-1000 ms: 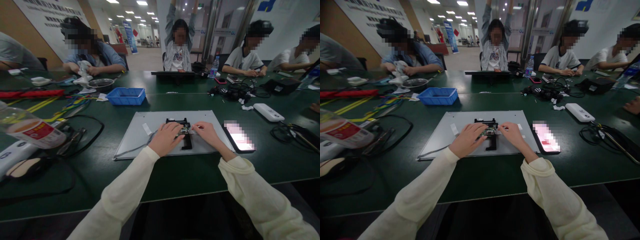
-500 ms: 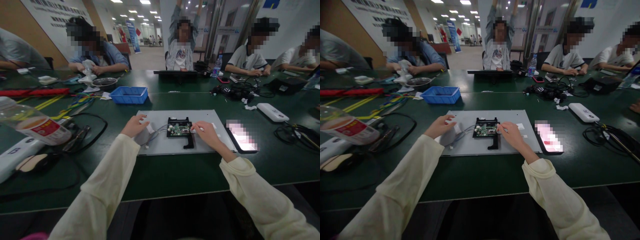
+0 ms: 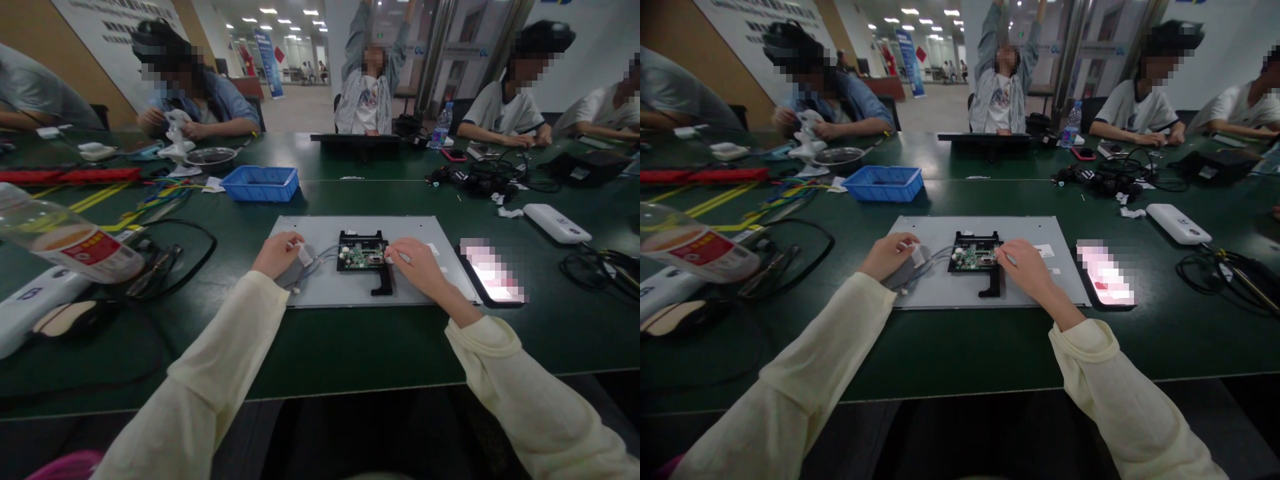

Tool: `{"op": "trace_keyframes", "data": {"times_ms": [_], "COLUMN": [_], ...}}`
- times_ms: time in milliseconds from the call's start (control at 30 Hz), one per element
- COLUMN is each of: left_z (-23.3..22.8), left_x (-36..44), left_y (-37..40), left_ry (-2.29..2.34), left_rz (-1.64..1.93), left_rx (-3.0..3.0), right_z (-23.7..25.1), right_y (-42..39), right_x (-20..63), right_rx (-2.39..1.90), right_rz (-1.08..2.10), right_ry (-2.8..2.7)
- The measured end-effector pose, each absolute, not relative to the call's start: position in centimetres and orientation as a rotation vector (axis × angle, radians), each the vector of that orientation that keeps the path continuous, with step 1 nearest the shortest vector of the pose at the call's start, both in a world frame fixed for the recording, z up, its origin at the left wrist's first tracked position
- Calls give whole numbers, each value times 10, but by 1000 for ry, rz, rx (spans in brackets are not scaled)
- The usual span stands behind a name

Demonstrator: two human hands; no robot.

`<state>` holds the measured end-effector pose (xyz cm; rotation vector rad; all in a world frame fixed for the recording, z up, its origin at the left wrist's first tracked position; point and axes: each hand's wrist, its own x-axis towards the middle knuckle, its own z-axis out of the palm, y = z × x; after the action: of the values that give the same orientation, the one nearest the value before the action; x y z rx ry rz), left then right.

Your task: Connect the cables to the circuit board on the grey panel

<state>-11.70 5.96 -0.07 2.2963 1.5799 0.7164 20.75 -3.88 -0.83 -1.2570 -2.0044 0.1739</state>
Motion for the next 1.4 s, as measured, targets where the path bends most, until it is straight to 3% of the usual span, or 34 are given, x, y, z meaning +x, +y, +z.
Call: {"op": "trace_keyframes", "data": {"times_ms": [267, 533, 800, 1133, 1400], "left_z": [4, -4, 9, 5, 1], "left_x": [-118, -109, -100, -102, -106], "left_y": [58, 48, 31, 29, 31], "left_ry": [1409, 1402, 1392, 1096, 1062], "left_rz": [911, 742, 944, 547, 548], "left_rx": [1888, 2257, 2447, 2674, 2692], "right_z": [-8, -6, 15, 2, -3], "right_y": [-39, -40, -52, -43, -52], "right_x": [207, 204, 164, 100, 99], "right_rx": [-1235, -1196, -1050, -859, -840], "right_rz": [151, 116, 94, -63, -13], "right_ry": [-1978, -1994, -2204, -2601, -2624]}}
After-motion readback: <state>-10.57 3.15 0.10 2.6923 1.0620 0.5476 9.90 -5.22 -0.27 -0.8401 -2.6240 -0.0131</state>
